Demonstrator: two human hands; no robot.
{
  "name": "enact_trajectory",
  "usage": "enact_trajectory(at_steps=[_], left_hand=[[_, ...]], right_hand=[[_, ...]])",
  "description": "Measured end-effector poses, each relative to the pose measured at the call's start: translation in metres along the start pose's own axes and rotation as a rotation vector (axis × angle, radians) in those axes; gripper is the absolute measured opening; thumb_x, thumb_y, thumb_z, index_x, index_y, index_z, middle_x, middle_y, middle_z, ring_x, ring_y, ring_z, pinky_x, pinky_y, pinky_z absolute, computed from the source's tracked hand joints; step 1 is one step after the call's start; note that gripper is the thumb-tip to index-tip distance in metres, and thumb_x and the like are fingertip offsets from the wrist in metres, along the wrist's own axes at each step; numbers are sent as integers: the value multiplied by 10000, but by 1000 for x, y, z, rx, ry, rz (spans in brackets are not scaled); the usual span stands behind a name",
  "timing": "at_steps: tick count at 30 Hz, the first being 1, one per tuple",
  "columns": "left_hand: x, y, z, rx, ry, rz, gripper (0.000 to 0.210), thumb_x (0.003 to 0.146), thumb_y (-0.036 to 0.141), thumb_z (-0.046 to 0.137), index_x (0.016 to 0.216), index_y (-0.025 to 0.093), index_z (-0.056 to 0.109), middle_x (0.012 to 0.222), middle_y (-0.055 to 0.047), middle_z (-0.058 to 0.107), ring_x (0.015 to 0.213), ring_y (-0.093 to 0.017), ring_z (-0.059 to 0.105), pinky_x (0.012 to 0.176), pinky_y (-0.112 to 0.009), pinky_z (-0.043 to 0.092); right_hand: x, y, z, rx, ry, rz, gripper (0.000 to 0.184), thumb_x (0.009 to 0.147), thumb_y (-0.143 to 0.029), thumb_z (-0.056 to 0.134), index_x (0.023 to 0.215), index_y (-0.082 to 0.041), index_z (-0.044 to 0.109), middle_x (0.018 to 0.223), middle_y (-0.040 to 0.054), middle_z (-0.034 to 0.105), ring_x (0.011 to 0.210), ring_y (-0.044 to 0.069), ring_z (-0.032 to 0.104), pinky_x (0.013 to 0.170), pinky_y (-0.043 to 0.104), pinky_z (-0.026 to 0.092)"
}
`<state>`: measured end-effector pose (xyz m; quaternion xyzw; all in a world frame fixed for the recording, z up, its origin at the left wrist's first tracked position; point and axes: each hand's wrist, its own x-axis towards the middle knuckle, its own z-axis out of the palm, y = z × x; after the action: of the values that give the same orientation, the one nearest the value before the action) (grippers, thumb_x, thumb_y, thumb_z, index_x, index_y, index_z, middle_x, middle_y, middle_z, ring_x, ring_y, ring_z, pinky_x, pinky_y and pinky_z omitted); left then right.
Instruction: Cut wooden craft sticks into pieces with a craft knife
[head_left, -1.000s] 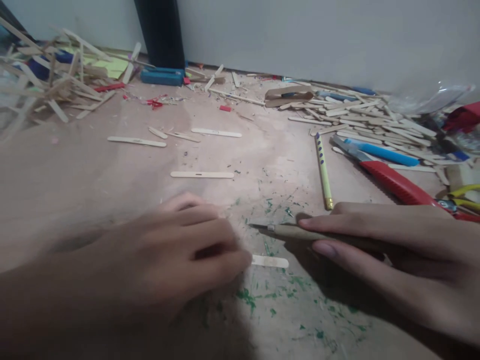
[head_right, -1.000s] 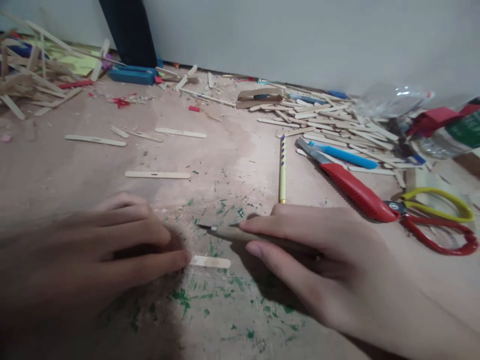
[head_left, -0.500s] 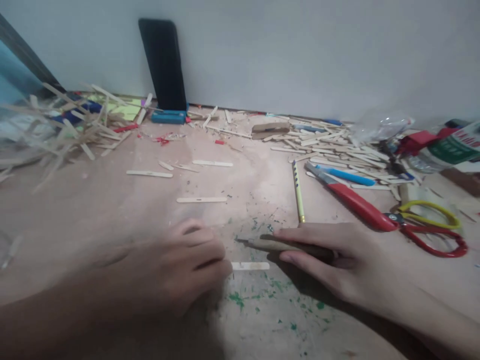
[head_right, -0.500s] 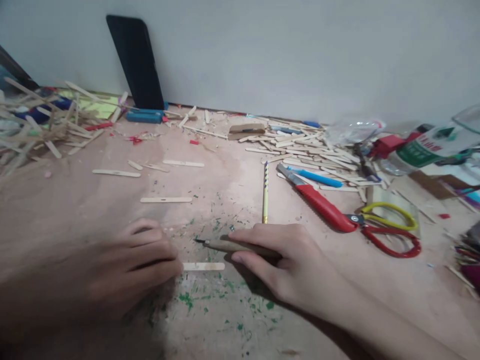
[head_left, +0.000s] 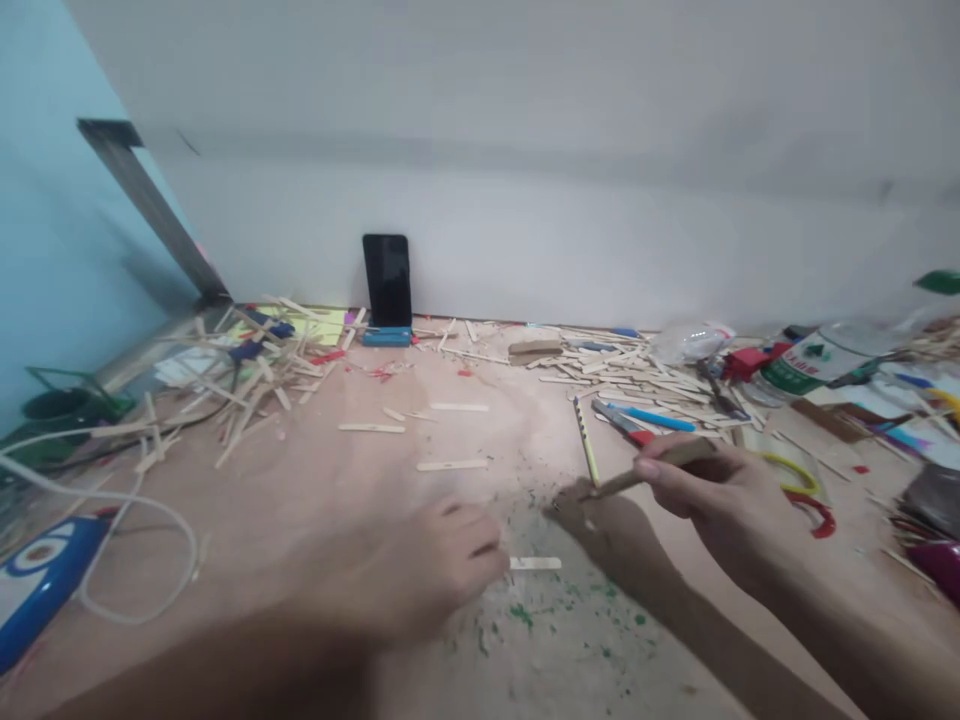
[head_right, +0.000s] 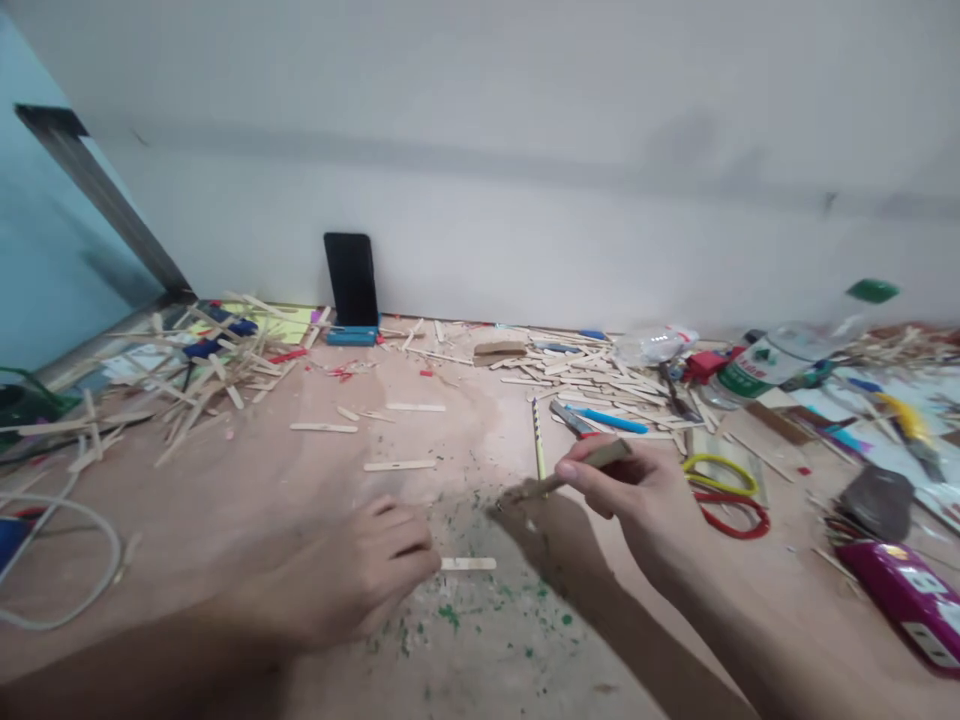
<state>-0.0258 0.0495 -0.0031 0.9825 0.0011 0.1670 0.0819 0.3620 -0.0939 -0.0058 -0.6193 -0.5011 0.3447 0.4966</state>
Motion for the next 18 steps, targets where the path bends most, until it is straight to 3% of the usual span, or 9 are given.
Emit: enact_trajectory(at_steps=[4,6,8,15,18], left_hand=[[-2,-3,8,13,-19,-78,174,1221,305,910,1141,194,802,1128,-21,827,1038,-218,818,970,-401,752],[-1,-6,12,19,-17,-128,209,1235,368,917,1179,189,824,1176,-39,848,1070,-226,839,979,-412,772],[1,-11,13,24,-9,-169,232,1239,403,919,1222,186,837,1218,-52,859,1101,-236,851,991,-425,782],[5,-33,0,16,-4,-240,275,1245,445,917,1292,182,853,1258,-65,873,1120,-247,866,1016,-451,794],[11,-46,-12,15,-16,-293,272,1242,426,922,1352,184,861,1380,-92,882,1232,-278,877,1098,-502,797]], right_hand=[[2,-37,10,26,67,-53,274,1222,-572,920,1221,-304,866,1247,56,880,1075,284,849,871,403,762],[10,-48,23,51,77,-52,379,1229,-556,909,1395,-220,850,1369,88,868,1143,281,865,996,483,779],[25,-53,36,93,79,-36,432,1233,-564,900,1496,-228,833,1463,113,857,1203,296,867,1043,516,783],[91,-80,49,216,-48,-22,470,1231,-556,904,1547,-219,814,1496,123,847,1216,301,868,1031,517,784],[120,-103,47,309,-128,-60,441,1254,-626,856,1411,-214,828,1289,77,857,992,227,831,868,410,753]])
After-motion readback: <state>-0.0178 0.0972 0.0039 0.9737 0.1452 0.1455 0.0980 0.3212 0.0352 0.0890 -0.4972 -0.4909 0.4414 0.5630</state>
